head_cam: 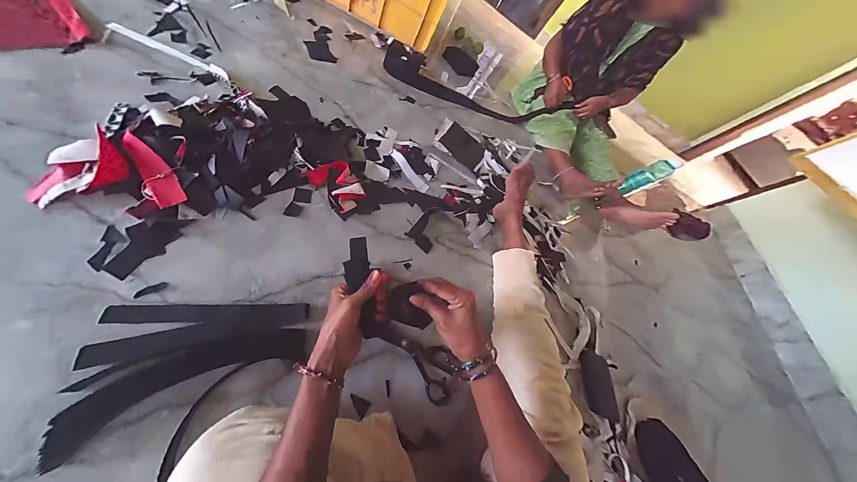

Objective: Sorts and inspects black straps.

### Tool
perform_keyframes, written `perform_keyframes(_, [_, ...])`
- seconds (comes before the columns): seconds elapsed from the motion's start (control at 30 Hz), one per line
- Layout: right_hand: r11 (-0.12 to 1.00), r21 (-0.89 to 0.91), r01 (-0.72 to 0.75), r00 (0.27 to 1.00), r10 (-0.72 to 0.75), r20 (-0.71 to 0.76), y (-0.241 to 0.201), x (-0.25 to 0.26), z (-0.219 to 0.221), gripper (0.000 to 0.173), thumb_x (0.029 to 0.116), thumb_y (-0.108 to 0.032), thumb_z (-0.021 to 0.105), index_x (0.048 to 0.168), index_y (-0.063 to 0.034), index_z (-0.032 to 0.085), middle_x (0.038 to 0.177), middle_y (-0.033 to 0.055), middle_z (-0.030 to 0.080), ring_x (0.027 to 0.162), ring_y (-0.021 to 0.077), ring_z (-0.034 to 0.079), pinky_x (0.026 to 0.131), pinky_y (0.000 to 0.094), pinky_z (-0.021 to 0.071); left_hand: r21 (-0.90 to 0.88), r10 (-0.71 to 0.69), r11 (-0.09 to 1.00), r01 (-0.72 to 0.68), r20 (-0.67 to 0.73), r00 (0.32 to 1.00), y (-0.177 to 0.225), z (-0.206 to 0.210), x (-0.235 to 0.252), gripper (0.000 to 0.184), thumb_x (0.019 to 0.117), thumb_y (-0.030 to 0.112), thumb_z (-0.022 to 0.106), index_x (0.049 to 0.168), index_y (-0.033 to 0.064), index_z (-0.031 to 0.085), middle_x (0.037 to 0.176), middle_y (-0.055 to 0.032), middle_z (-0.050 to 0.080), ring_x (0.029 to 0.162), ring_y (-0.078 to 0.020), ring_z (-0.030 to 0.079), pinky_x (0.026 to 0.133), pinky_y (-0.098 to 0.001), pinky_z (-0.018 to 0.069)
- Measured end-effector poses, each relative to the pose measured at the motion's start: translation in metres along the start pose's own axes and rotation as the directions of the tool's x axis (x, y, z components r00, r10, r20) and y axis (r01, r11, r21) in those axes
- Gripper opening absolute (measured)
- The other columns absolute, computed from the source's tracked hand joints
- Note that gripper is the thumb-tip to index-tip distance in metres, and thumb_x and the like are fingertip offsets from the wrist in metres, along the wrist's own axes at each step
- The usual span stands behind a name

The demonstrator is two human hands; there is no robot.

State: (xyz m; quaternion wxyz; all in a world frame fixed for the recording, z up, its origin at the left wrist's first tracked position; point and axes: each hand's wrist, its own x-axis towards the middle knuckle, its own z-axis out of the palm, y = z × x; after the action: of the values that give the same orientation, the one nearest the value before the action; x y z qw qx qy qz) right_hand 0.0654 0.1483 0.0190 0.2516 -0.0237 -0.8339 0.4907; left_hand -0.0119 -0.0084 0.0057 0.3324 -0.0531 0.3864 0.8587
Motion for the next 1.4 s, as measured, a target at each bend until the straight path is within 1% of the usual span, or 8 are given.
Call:
perform_keyframes(0.23, [0.981, -0.148, 0.126, 0.992, -0.123, 0.027, 0.002, -0.002, 0.001, 0.017, 0.0844, -0.002, 0.072, 0.097, 0.0088, 0.077, 0.094, 0.0139, 0.075, 0.09, 0.0052, 0.07, 0.087, 0.0155, 0.0544, 0.155, -0.046, 0.987, 0.037, 0.056, 0.997, -0.004, 0.003, -0.002, 0.006, 0.0993, 0.004, 0.06, 0.097, 0.0041, 0.065, 0.065, 0.0023, 0.061, 0.051, -0.0051, 0.058, 0.05, -0.0195, 0.0523])
perform_keyframes(0.4, [0.972, -0.179, 0.155, 0.987, -0.145, 0.066, 0.004, -0.003, 0.0, 0.018, 0.0844, -0.003, 0.072, 0.098, 0.0088, 0.077, 0.093, 0.0154, 0.075, 0.088, 0.0072, 0.071, 0.085, 0.016, 0.0545, 0.138, -0.045, 0.99, 0.036, 0.067, 0.997, -0.004, 0.002, -0.001, 0.008, 0.0976, 0.0, 0.06, 0.093, 0.0044, 0.064, 0.066, 0.0012, 0.063, 0.052, -0.0055, 0.059, 0.05, -0.0196, 0.0529])
perform_keyframes(0.57, [0.974, -0.189, 0.128, 0.992, -0.128, 0.011, 0.008, -0.004, 0.004, 0.02, 0.0844, -0.002, 0.072, 0.1, 0.0103, 0.076, 0.095, 0.0159, 0.075, 0.091, 0.0073, 0.071, 0.088, 0.0163, 0.0543, 0.029, -0.051, 0.998, 0.049, 0.08, 0.995, -0.008, 0.003, 0.001, 0.016, 0.1044, 0.004, 0.05, 0.097, 0.0009, 0.064, 0.072, -0.0025, 0.067, 0.057, -0.0073, 0.062, 0.055, -0.0209, 0.0549])
perform_keyframes(0.73, [0.976, -0.168, 0.142, 0.988, -0.15, -0.041, 0.009, -0.004, 0.006, 0.02, 0.083, -0.001, 0.073, 0.099, 0.0099, 0.076, 0.096, 0.0155, 0.075, 0.092, 0.0069, 0.071, 0.089, 0.0161, 0.0542, 0.042, 0.048, 0.998, -0.054, 0.122, 0.991, -0.013, 0.0, 0.0, 0.014, 0.091, -0.009, 0.059, 0.096, 0.0006, 0.069, 0.073, -0.0004, 0.069, 0.06, -0.006, 0.063, 0.058, -0.0206, 0.0553])
perform_keyframes(0.9, [0.98, -0.145, 0.133, 0.987, -0.144, -0.066, 0.01, -0.007, 0.007, 0.019, 0.0814, 0.0, 0.074, 0.098, 0.01, 0.076, 0.095, 0.0151, 0.076, 0.092, 0.0068, 0.071, 0.088, 0.0166, 0.0547, 0.07, 0.091, 0.993, -0.099, 0.112, 0.99, -0.014, 0.002, -0.001, 0.018, 0.0877, -0.012, 0.061, 0.095, 0.0008, 0.071, 0.075, 0.0006, 0.071, 0.061, -0.005, 0.064, 0.06, -0.0201, 0.0558])
perform_keyframes(1.27, [0.991, -0.099, 0.09, 0.992, -0.098, -0.081, 0.015, -0.009, 0.006, 0.019, 0.08, 0.0, 0.076, 0.096, 0.0101, 0.076, 0.095, 0.0135, 0.076, 0.091, 0.005, 0.072, 0.088, 0.0167, 0.0559, 0.136, 0.146, 0.977, -0.164, 0.135, 0.98, -0.017, 0.001, 0.001, 0.018, 0.0904, -0.01, 0.059, 0.097, 0.0011, 0.071, 0.076, 0.0025, 0.071, 0.063, -0.0036, 0.064, 0.061, -0.0195, 0.0556])
perform_keyframes(1.33, [0.995, -0.096, 0.016, 0.995, -0.026, -0.101, 0.013, -0.009, 0.006, 0.018, 0.0798, 0.002, 0.075, 0.096, 0.0106, 0.075, 0.095, 0.0136, 0.076, 0.09, 0.0047, 0.072, 0.087, 0.0169, 0.0559, 0.097, 0.089, 0.99, -0.099, 0.101, 0.991, -0.017, 0.004, 0.002, 0.015, 0.0953, -0.007, 0.056, 0.102, -0.0004, 0.068, 0.076, 0.0009, 0.069, 0.063, -0.0052, 0.063, 0.06, -0.0201, 0.0548])
perform_keyframes(1.4, [0.995, -0.017, -0.1, 0.987, 0.097, -0.131, 0.008, -0.007, 0.007, 0.018, 0.0808, 0.005, 0.073, 0.098, 0.0103, 0.074, 0.094, 0.0112, 0.076, 0.088, 0.0031, 0.072, 0.085, 0.0175, 0.0576, -0.003, -0.031, 1.0, 0.031, 0.058, 0.998, -0.013, 0.006, 0.003, 0.014, 0.1039, 0.001, 0.049, 0.111, -0.0013, 0.061, 0.078, -0.0026, 0.067, 0.063, -0.0081, 0.064, 0.058, -0.0213, 0.0556])
